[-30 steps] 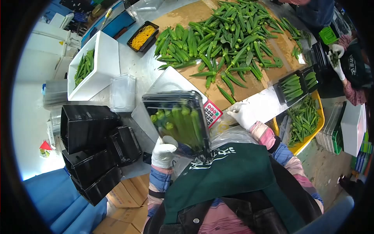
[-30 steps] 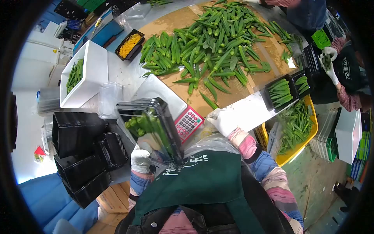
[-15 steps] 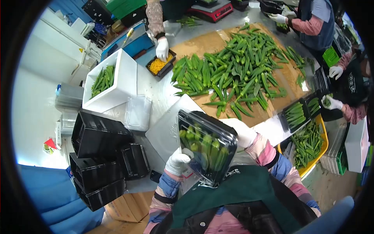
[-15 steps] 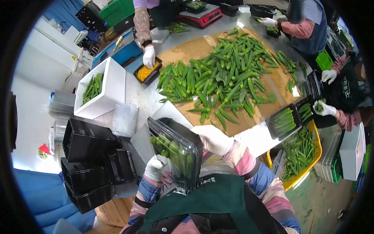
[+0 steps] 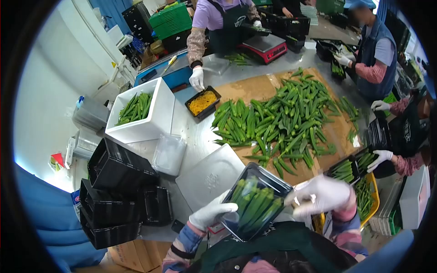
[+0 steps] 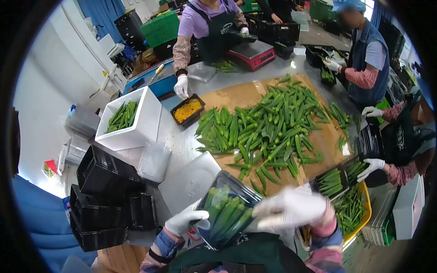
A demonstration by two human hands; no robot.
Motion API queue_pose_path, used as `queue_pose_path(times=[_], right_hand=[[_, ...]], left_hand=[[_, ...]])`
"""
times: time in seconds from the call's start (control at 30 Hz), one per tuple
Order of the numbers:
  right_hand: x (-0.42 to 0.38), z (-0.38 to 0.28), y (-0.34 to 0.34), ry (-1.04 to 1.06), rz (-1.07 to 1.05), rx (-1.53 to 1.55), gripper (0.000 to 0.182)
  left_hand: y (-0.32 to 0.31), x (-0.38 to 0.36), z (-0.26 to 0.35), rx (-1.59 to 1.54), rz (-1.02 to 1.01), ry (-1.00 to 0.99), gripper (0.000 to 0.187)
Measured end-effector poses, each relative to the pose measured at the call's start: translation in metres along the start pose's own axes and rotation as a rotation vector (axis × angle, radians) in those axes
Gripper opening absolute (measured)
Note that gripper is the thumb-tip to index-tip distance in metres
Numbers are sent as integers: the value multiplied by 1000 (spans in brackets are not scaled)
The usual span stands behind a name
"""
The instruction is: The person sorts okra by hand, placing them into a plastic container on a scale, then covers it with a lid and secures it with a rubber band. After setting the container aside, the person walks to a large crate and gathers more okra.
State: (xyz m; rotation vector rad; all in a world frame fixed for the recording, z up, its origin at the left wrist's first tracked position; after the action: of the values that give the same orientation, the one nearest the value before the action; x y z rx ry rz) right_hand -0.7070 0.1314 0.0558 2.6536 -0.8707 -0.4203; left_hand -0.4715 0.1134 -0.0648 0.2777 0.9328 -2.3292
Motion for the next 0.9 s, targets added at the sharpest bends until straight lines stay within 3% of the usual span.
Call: queue_pose_path(times=[0.03,0.1,0.13,0.17,0.23,0.3,0.37,0.4,0.5,0.57,0.63,0.7,0.8,0.9], right_hand=[[-1,-9,-14,95,36,-25,36],[13,3,-51,-10,-91,29,34],[28,9,-56,123,29,-34,32],[37,40,-59,74,64,14,24],[29,53,-20,213,545,67,16],[1,84,10,11,919,-71,15],[-26,132,20,-188,1086,-63,16],[-37,152,17,-293,1105,-182,16],[-79,237,-16,-571,1104,82,21],[-120,271,-34,-621,1344,-194,27],[-174,298,-59,-914,1561,-410,44],[-222,322,-87,-1197,1705,-626,54],[-284,363,-126,-1317,1958,-104,63],[-305,414,-143,-951,2101,270,46]], left_hand=[[12,5,-12,1,-5,-77,81],[8,9,-14,-155,15,-71,73],[10,15,-10,-225,21,-72,69],[12,22,-3,-296,29,-70,65],[36,41,6,-479,108,-101,50],[46,65,53,-531,183,-209,45],[95,108,83,-334,249,-311,42],[122,136,94,-302,303,-329,39],[176,216,143,-290,286,-351,34],[177,252,181,-361,436,-419,37],[192,294,203,-415,196,-464,45],[199,307,204,-350,332,-362,65],[198,318,180,-35,272,-276,79],[177,300,141,-18,220,-217,52]])
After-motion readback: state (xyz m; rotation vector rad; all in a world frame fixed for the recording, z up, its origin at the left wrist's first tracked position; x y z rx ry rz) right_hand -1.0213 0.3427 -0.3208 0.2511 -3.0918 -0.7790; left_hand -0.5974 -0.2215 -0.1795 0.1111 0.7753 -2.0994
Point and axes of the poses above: each hand's wrist, its own x-axis towards the middle knuckle, its own y-axis out of the back of the hand, z = x × y, the point moved 7 cm from there along x, towards the middle knuckle, and after that the axes turned 7 degrees about -z, right-handed, at the moved point
